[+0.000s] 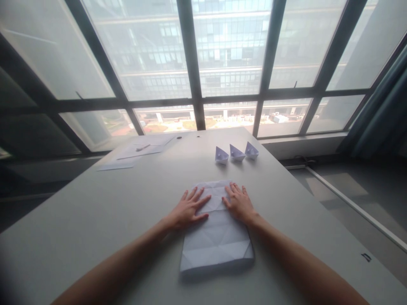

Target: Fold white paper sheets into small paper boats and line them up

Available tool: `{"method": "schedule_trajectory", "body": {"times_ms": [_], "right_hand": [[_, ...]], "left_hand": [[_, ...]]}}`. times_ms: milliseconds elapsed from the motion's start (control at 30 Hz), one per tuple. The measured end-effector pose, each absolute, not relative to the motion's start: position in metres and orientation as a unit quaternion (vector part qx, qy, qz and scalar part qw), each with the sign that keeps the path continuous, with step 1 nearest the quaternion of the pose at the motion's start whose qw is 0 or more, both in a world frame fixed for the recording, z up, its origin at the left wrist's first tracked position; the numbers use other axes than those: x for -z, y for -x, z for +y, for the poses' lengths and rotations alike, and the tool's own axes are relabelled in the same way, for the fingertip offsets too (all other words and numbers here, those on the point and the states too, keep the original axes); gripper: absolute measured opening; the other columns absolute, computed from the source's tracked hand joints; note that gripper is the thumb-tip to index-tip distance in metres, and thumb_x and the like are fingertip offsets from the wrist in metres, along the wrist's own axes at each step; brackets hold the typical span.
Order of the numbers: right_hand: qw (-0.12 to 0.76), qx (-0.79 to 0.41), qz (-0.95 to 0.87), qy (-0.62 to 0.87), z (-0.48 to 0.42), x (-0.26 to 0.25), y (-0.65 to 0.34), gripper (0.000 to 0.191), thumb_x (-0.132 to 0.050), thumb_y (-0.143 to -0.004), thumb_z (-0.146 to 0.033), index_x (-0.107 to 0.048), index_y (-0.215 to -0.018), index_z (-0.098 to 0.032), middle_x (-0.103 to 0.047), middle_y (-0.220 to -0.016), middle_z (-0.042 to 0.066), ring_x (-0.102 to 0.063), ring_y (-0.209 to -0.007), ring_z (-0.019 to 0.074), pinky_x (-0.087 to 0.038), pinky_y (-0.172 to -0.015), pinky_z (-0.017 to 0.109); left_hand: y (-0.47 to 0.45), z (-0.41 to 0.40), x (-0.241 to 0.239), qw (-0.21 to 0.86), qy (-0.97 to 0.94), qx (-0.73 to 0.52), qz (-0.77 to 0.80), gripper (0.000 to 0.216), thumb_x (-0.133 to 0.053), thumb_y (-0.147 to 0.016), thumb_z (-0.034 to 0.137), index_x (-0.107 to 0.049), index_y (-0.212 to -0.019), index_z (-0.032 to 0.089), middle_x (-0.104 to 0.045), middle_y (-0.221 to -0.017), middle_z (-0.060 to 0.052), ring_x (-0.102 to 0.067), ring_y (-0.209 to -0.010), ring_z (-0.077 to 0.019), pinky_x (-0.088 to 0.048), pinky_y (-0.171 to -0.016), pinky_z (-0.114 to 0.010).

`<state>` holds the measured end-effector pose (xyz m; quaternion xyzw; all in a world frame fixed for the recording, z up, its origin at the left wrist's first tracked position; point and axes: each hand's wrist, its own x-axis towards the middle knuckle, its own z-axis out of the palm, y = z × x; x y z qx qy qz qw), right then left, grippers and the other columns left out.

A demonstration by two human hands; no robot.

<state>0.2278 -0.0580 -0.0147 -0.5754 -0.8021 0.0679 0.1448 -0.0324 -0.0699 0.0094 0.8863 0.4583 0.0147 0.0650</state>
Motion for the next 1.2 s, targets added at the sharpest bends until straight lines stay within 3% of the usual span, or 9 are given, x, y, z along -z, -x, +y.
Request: {"method": "schedule_trajectory", "body": {"times_ms": [200, 433, 633, 1200], "right_hand": [[0.147, -0.078, -0.792, 0.588, -0.056, 0.0179, -0.2291, 0.055, -0.041, -0.1, -0.037, -0.042, -0.15, -0.014, -0.031, -0.16, 0.016, -0.023, -0.15, 0.0287, -0.009, -0.121, 0.053], [0.21, -0.036, -0.789, 0.576, -0.0538, 0.0186, -0.2303, 0.049, -0.04, -0.099, -0.028, -0.047, -0.146, -0.013, -0.035, -0.158, 0.016, -0.025, -0.149, 0.0273, -0.014, -0.121, 0.051], [0.187, -0.078, -0.867, 0.454, -0.0567, 0.0141, -0.229, 0.049, -0.044, -0.1, -0.037, -0.047, -0.146, -0.019, -0.039, -0.156, 0.013, -0.03, -0.147, 0.0252, -0.022, -0.12, 0.05], [0.169, -0.093, -0.868, 0.457, -0.0569, 0.0148, -0.2284, 0.05, -0.045, -0.099, -0.034, -0.046, -0.147, -0.02, -0.04, -0.156, 0.012, -0.032, -0.147, 0.0242, -0.023, -0.121, 0.048]], "left_hand": [[0.0335, -0.0692, -0.008, 0.068, -0.887, -0.02, 0.457, 0.077, -0.037, -0.09, 0.077, -0.028, -0.156, 0.038, -0.013, -0.166, -0.007, -0.007, -0.151, -0.0409, -0.008, -0.117, -0.066], [0.0333, -0.0687, -0.0096, 0.069, -0.889, -0.017, 0.453, 0.078, -0.036, -0.09, 0.077, -0.027, -0.156, 0.037, -0.01, -0.166, -0.009, -0.006, -0.152, -0.0374, -0.007, -0.116, -0.066], [0.0327, -0.069, -0.0099, 0.067, -0.894, -0.015, 0.443, 0.075, -0.036, -0.093, 0.074, -0.023, -0.157, 0.037, -0.011, -0.166, -0.005, -0.009, -0.152, -0.0355, -0.005, -0.116, -0.067], [0.0345, -0.068, -0.0072, 0.068, -0.896, -0.03, 0.437, 0.074, -0.037, -0.093, 0.074, -0.028, -0.156, 0.036, -0.017, -0.165, -0.005, -0.012, -0.152, -0.0356, -0.002, -0.117, -0.065]]}}
